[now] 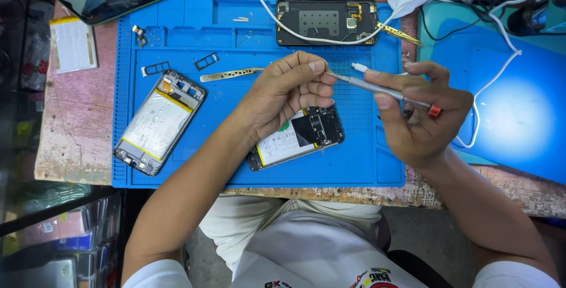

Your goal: The person unscrews the internal components of a mobile phone using a screwdriver and handles the battery and circuit board on a blue silicone mat.

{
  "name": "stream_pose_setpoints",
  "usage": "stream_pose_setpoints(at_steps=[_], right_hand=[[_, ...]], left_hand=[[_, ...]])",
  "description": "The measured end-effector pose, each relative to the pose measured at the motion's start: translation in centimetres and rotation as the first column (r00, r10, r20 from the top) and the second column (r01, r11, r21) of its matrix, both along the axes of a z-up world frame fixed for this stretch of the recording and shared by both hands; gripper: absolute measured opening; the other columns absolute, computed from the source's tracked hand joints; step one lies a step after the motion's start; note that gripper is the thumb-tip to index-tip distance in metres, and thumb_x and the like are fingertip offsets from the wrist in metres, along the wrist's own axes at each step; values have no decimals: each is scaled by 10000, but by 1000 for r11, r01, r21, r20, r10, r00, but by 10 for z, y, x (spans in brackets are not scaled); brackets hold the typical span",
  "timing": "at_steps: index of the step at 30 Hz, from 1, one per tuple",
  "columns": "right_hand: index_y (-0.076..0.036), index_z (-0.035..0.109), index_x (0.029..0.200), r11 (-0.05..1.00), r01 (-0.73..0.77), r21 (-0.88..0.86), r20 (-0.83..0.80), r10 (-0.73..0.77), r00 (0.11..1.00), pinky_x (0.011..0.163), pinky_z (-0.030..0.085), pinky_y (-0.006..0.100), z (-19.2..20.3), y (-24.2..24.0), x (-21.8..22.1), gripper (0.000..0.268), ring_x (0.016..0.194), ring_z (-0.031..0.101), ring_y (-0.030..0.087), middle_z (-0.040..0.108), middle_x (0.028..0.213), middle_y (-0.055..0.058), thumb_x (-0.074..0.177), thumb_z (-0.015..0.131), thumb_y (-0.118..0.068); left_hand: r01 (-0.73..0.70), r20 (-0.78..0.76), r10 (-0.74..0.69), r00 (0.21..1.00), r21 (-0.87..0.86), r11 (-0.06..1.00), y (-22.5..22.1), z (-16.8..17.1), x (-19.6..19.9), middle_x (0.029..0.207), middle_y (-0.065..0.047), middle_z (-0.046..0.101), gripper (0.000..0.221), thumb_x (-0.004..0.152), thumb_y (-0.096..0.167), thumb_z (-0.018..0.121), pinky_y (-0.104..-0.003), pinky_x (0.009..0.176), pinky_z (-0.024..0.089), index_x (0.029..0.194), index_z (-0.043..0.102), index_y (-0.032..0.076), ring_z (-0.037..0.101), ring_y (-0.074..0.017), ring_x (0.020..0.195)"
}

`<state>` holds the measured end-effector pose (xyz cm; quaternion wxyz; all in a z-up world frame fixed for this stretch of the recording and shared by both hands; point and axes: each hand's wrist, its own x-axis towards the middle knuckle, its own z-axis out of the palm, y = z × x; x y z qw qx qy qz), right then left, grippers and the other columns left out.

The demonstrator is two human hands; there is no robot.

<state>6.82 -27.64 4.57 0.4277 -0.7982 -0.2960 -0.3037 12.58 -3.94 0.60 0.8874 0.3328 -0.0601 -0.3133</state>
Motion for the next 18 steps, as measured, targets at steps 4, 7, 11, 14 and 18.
stream_pose_setpoints(at_steps=[4,7,11,14,18], right_hand=[[-118,444,1097,996,2,-90,-27,-4,1000,1097,419,368,-6,-8,-1,334,994,771,157,779,1157,149,1021,753,-13],[-169,426,1046,987,19,-160,-48,-27,998,1074,427,359,-10,-13,-4,373,952,767,172,769,1163,145,1005,758,-5],[-173,430,1081,987,-52,-150,-58,44,997,1091,443,348,-13,-16,-2,359,1041,772,195,761,1199,118,1022,746,-14],[-175,429,1058,987,-81,-140,-56,74,996,1078,447,370,-14,-17,2,357,1060,770,212,759,1173,124,1001,741,-12],[-166,438,1006,979,-53,-198,-18,51,999,1038,423,433,-10,-19,5,367,989,761,206,761,1098,132,935,779,-50]], left_hand=[[-12,-30,12,999,-18,1000,1,-1,-1,1050,-175,746,154,1062,128,614,-346,862,643,1095,642,-20,764,-210,919],[-10,-33,10,999,10,1000,2,-3,-1,1065,-171,743,152,1059,124,617,-345,877,642,1102,642,-20,762,-211,936],[-3,-67,8,998,83,997,3,-2,-2,1053,-174,746,165,1049,122,616,-342,870,642,1102,647,-31,764,-217,922],[-3,-83,11,996,97,995,4,-1,-3,1043,-173,745,158,1049,124,619,-347,860,643,1097,644,-25,763,-221,912],[-17,-57,25,998,137,990,4,-2,-6,1047,-169,741,157,1047,130,632,-354,864,646,1093,638,-19,760,-216,922]])
